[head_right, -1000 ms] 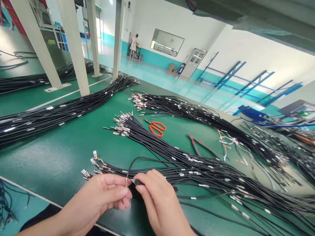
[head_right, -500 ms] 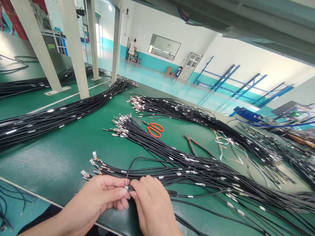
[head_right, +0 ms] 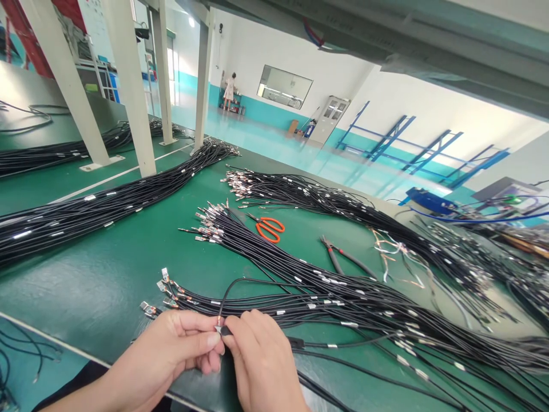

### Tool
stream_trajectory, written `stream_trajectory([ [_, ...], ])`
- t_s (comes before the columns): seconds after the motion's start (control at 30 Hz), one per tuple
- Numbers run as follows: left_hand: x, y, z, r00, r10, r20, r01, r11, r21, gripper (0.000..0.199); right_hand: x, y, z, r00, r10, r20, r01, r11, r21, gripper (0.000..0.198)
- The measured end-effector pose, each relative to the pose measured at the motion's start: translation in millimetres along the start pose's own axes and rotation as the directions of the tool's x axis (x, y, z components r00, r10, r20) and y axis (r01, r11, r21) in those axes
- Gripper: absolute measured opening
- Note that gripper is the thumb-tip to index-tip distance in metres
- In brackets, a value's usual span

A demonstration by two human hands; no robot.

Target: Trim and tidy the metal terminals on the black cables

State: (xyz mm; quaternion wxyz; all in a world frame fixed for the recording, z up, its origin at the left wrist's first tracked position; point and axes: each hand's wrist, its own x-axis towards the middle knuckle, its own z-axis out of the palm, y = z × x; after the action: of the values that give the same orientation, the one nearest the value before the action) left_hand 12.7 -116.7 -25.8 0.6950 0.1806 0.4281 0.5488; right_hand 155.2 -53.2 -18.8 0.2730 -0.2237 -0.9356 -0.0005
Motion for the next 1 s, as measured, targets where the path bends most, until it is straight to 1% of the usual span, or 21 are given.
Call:
stream_trajectory([
  [0.13, 0, -1, 0, 1.000, 0.008, -0.001, -0.008, 1.000, -0.013, 0.016, 1, -2, 1, 1.000, 0.013, -0.011, -0.013, 1.000, 0.014, 0.023],
  [0.4, -2, 2, 1, 1.000, 0.008, 0.011, -0.008, 1.000, -0.011, 0.014, -3, -6, 4, 0.997, 0.028, -0.068, -0.030, 0.999, -0.026, 0.023],
  [0.6, -4, 6, 0, 0.999, 0.001, 0.043, 0.001, 0.999, -0.040, 0.012, 1, -3, -1, 0.999, 0.053, 0.013, -0.054, 0.996, 0.070, 0.025],
  [0.7, -3, 8, -1, 0.998, -0.015, 0.068, 0.020, 0.998, -0.066, 0.010, 3, -1, -3, 0.998, 0.051, 0.031, -0.054, 0.994, 0.093, 0.024],
  [0.8, -1, 11, -2, 0.997, -0.034, 0.064, 0.040, 0.995, -0.094, 0.008, 4, -2, -3, 0.999, 0.041, 0.005, -0.041, 0.998, 0.042, 0.023],
  [0.9, 1, 13, -2, 0.997, -0.046, 0.063, 0.053, 0.992, -0.114, 0.008, 4, -2, 1, 0.998, 0.021, -0.056, -0.022, 1.000, -0.019, 0.023],
  [1.0, 0, 14, -4, 0.995, -0.065, 0.076, 0.073, 0.991, -0.116, 0.005, 3, 7, 1, 0.995, 0.009, -0.100, -0.014, 0.999, -0.051, 0.022],
])
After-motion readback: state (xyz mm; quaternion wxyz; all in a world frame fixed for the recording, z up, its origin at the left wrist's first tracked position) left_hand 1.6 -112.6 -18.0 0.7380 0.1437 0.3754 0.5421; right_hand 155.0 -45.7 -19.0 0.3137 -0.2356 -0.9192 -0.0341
